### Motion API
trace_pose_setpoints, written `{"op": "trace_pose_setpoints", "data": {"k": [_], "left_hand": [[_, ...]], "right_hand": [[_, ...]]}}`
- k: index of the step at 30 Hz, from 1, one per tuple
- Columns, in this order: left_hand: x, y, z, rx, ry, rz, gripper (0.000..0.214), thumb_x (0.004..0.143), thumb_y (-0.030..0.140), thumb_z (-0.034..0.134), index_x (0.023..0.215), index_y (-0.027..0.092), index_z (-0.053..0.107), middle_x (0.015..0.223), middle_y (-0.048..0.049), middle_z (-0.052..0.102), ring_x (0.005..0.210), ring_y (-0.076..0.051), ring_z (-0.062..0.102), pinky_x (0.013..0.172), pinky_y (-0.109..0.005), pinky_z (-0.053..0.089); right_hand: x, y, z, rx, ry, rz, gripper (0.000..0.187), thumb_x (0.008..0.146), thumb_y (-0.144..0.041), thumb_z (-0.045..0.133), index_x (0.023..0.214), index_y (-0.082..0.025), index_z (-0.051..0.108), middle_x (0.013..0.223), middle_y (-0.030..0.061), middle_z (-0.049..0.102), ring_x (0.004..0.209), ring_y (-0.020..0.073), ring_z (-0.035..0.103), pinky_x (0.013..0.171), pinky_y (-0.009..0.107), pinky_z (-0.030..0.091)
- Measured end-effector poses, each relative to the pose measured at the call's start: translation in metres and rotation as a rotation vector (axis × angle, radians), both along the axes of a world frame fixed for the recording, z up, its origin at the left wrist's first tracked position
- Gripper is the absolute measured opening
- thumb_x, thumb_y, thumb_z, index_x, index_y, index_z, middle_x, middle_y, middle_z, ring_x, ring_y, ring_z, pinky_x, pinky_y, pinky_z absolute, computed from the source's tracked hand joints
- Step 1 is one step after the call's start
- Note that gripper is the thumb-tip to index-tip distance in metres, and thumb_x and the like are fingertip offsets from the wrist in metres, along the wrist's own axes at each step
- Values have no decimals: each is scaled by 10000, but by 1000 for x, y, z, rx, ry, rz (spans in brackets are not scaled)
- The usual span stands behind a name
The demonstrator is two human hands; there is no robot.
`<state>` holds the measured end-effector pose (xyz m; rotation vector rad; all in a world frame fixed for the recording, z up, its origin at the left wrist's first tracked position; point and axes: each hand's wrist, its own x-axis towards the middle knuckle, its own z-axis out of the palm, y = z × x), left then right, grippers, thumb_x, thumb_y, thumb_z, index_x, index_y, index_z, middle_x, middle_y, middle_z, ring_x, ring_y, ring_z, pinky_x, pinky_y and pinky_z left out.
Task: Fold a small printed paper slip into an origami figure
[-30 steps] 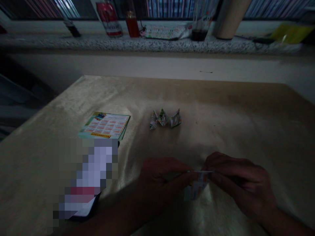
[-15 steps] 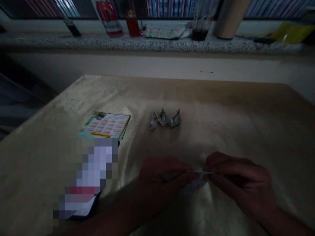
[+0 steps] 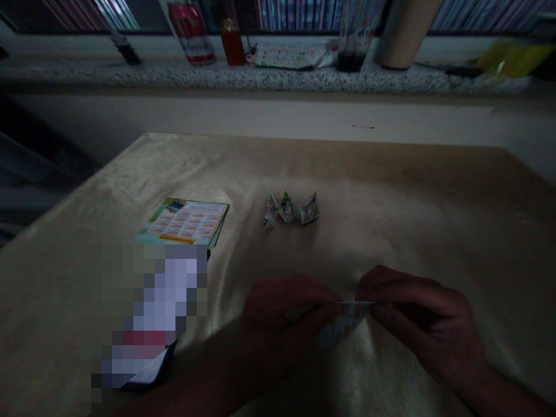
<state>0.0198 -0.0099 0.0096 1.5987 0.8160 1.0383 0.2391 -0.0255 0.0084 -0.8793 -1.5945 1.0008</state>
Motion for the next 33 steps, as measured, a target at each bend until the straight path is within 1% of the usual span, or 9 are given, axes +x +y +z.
{"op": "trace_pose_setpoints", "data": {"k": [4, 7, 10, 13, 17, 22, 26, 29, 33], "left_hand": [[1, -2, -2, -37, -12, -22, 75, 899, 172, 718, 885, 184, 791, 816, -38, 789, 731, -156, 731, 685, -251, 550], [2, -2, -1, -112, 50, 13, 78, 870, 217, 741, 813, 175, 775, 776, -38, 773, 710, -161, 717, 678, -263, 539], [4, -1, 1, -117, 135, 16, 124, 848, 245, 721, 762, 161, 749, 720, -32, 736, 669, -150, 678, 638, -253, 505], [5, 2, 5, -128, 193, 8, 147, 851, 248, 697, 741, 156, 733, 673, -14, 713, 616, -123, 645, 590, -221, 469], [3, 4, 8, -127, 201, -1, 173, 873, 239, 694, 725, 164, 739, 650, 8, 699, 591, -95, 614, 592, -202, 446], [2, 3, 4, -145, 173, -3, 180, 885, 272, 692, 747, 170, 745, 665, 10, 695, 609, -102, 612, 603, -211, 449], [5, 2, 4, -192, 257, -17, 178, 864, 305, 685, 761, 166, 727, 675, -2, 689, 614, -125, 606, 587, -228, 451], [6, 2, 4, -142, 262, -41, 151, 867, 265, 681, 772, 162, 737, 693, -3, 684, 647, -123, 620, 624, -230, 454], [6, 3, 3, -73, 187, -9, 147, 882, 223, 681, 765, 157, 743, 680, 1, 684, 635, -108, 624, 630, -220, 453]], "right_hand": [[2, -2, 3, 75, -100, -16, 299, 842, 15, 664, 977, -235, 757, 837, 23, 754, 787, 171, 701, 690, 288, 580], [3, -5, 3, 60, -94, -18, 271, 861, -4, 641, 964, -237, 731, 807, 12, 722, 743, 157, 680, 641, 276, 559], [2, -7, -1, -12, -92, -38, 199, 891, -64, 638, 920, -248, 710, 752, -1, 685, 682, 143, 657, 566, 247, 523], [1, -6, -5, -147, -134, -65, 125, 907, -146, 667, 829, -240, 695, 708, -4, 668, 629, 137, 642, 529, 235, 498], [-1, -4, -6, -266, -124, -77, 118, 903, -229, 697, 785, -230, 703, 680, 2, 679, 594, 137, 637, 491, 223, 478], [0, -5, -2, -153, -165, -20, 132, 940, -178, 639, 839, -222, 711, 726, 15, 693, 619, 134, 640, 526, 236, 487], [1, -7, 0, -80, -224, 25, 137, 944, -133, 612, 859, -207, 690, 730, 18, 663, 633, 136, 624, 551, 257, 483], [-1, -7, 0, -80, -258, 21, 139, 942, -141, 618, 843, -197, 698, 722, 23, 665, 635, 137, 631, 554, 258, 480], [-3, -6, -3, -129, -255, -2, 138, 948, -169, 628, 839, -196, 708, 739, 35, 695, 652, 147, 659, 563, 259, 494]]}}
